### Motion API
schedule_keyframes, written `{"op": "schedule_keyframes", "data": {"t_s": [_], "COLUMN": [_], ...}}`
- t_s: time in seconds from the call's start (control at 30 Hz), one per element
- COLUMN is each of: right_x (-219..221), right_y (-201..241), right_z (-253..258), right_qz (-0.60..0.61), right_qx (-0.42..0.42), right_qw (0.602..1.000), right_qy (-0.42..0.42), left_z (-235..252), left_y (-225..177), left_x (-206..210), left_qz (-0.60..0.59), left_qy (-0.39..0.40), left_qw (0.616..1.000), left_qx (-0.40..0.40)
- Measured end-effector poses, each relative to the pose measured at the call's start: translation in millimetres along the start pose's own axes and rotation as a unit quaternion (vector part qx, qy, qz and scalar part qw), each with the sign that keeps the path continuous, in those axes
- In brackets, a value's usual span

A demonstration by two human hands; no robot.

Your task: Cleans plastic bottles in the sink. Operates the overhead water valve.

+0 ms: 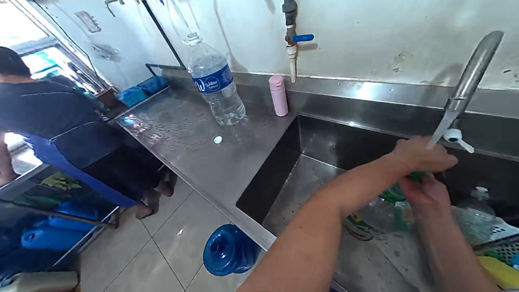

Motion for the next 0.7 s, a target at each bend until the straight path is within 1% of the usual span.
{"op": "schedule_keyframes", "data": {"t_s": [0.03, 0.07, 0.13, 0.17, 0.2, 0.23, 0.3, 0.37, 0.43, 0.5, 0.57, 0.6, 0.63, 0.67, 0.7], "right_x": [5, 10, 15, 17, 22, 27, 31, 30, 26, 20, 3, -8, -17, -19, -12], "right_y": [-5, -9, -15, -17, -17, -16, -9, -6, -9, -10, -1, 6, 12, 17, 19], "right_z": [-2, -2, 4, 7, 10, 10, 11, 8, 8, 11, 24, 30, 34, 33, 24], "right_qz": [-0.008, -0.023, -0.067, -0.096, -0.129, -0.169, -0.232, -0.275, -0.273, -0.261, -0.273, -0.302, -0.334, -0.356, -0.354], "right_qx": [0.007, 0.004, -0.017, -0.035, -0.059, -0.085, -0.118, -0.114, -0.101, -0.078, -0.089, -0.102, -0.098, -0.087, -0.072], "right_qw": [1.0, 0.999, 0.995, 0.99, 0.985, 0.979, 0.965, 0.955, 0.957, 0.961, 0.957, 0.947, 0.937, 0.93, 0.931], "right_qy": [0.015, 0.032, 0.074, 0.092, 0.094, 0.081, 0.031, -0.011, 0.014, 0.046, 0.046, 0.031, 0.027, 0.039, 0.06], "left_z": [0, 0, -4, -7, -9, -13, -25, -29, -24, -12, -11, -18, -23, -28, -32], "left_y": [4, 9, 19, 25, 30, 33, 32, 36, 43, 48, 35, 25, 16, 10, 8], "left_x": [-2, -3, -3, -4, -3, -1, 15, 29, 28, 29, 36, 40, 41, 40, 38], "left_qz": [-0.089, -0.146, -0.206, -0.238, -0.26, -0.263, -0.275, -0.273, -0.282, -0.293, -0.281, -0.27, -0.273, -0.28, -0.287], "left_qy": [-0.021, -0.022, 0.01, 0.002, -0.034, -0.088, -0.184, -0.22, -0.21, -0.18, -0.177, -0.191, -0.206, -0.207, -0.212], "left_qw": [0.995, 0.987, 0.971, 0.959, 0.948, 0.943, 0.932, 0.929, 0.931, 0.933, 0.937, 0.938, 0.933, 0.931, 0.928], "left_qx": [-0.04, -0.065, -0.118, -0.153, -0.181, -0.183, -0.149, -0.115, -0.096, -0.104, -0.109, -0.105, -0.108, -0.11, -0.109]}}
Point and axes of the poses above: each hand's wrist, its own z-axis towards the middle knuckle, its own x-axis out of the palm, y = z × x, the point moved 3 cm from there along z, towards the middle knuckle, and after that the axes turned 12 degrees about -y, right-handed, at the moved point
